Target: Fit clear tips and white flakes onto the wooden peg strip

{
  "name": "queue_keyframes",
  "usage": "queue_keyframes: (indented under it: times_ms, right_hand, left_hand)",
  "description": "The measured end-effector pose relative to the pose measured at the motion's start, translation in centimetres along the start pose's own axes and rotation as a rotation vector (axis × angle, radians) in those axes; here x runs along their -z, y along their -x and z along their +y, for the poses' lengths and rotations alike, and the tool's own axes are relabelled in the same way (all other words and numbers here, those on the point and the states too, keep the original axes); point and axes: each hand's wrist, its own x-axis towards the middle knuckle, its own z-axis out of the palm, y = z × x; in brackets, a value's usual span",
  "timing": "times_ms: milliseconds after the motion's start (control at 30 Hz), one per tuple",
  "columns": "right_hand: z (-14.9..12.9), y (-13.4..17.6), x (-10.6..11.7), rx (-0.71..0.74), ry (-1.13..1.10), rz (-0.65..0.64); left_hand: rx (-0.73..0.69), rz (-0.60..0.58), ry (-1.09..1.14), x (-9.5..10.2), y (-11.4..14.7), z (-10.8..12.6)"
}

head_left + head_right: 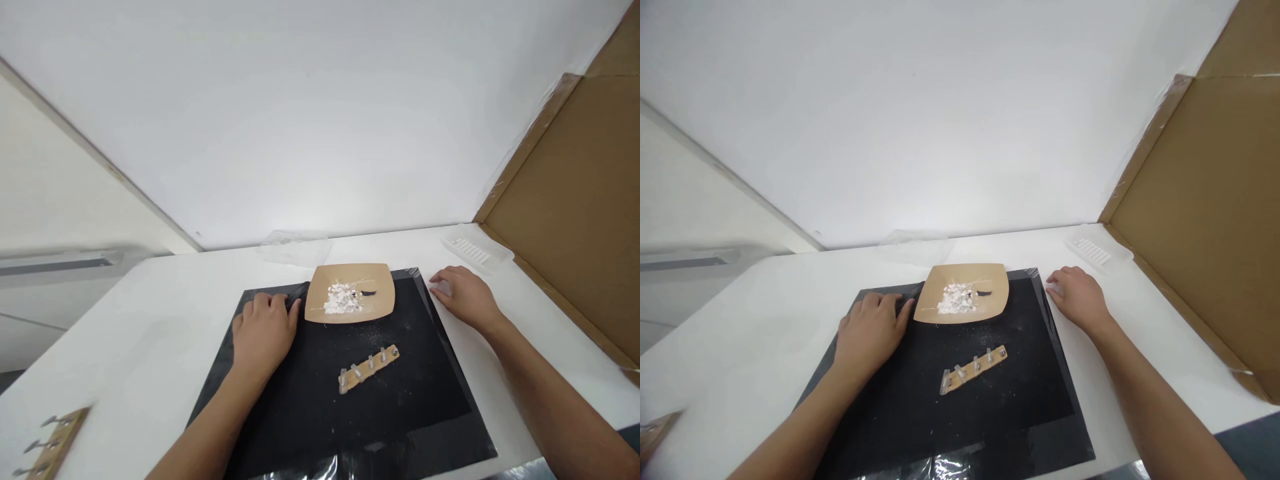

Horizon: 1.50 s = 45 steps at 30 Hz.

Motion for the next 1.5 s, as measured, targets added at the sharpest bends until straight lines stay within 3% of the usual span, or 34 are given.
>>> queue_keyframes:
  times_ms: [300, 600, 767, 1033, 1167, 1267, 1367, 1500]
  right_hand:
    - [-0.5, -0.3, 0.5, 0.012, 0.067, 0.050]
    - [0.8, -0.5, 0.7, -0.104, 0.030, 0.210]
    - [1.4, -0.5, 1.5, -0.225, -0.195, 0.367]
    - [0.4, -0.8, 2.1, -0.324, -0.832, 0.414]
    - [-2.0, -0.4, 2.0, -0.349, -1.177, 0.324]
    - [-4.7, 0.5, 1.8, -0.322, -1.360, 0.267]
    - [-7.6, 1.6, 1.5, -0.323, -1.502, 0.223]
    - [-10.7, 2.9, 0.8, -0.286, -1.594, 0.196]
  left_hand:
    - [0.024, 0.008, 0.035, 0.3, 0.0, 0.2]
    - [0.029, -0.029, 0.040, 0.7, 0.0, 0.3]
    - [0.038, 0.029, 0.050, 0.6, 0.1, 0.3]
    - [0.055, 0.337, 0.173, 1.3, 0.8, 0.9]
    - [-0.060, 0.508, 0.408, 2.1, 1.2, 1.0]
    - [-0.211, 0.567, 0.522, 2.4, 1.8, 1.2]
    - [-0.357, 0.570, 0.615, 2.7, 2.7, 1.9]
    - [-0.548, 0.466, 0.844, 3.1, 4.0, 3.2]
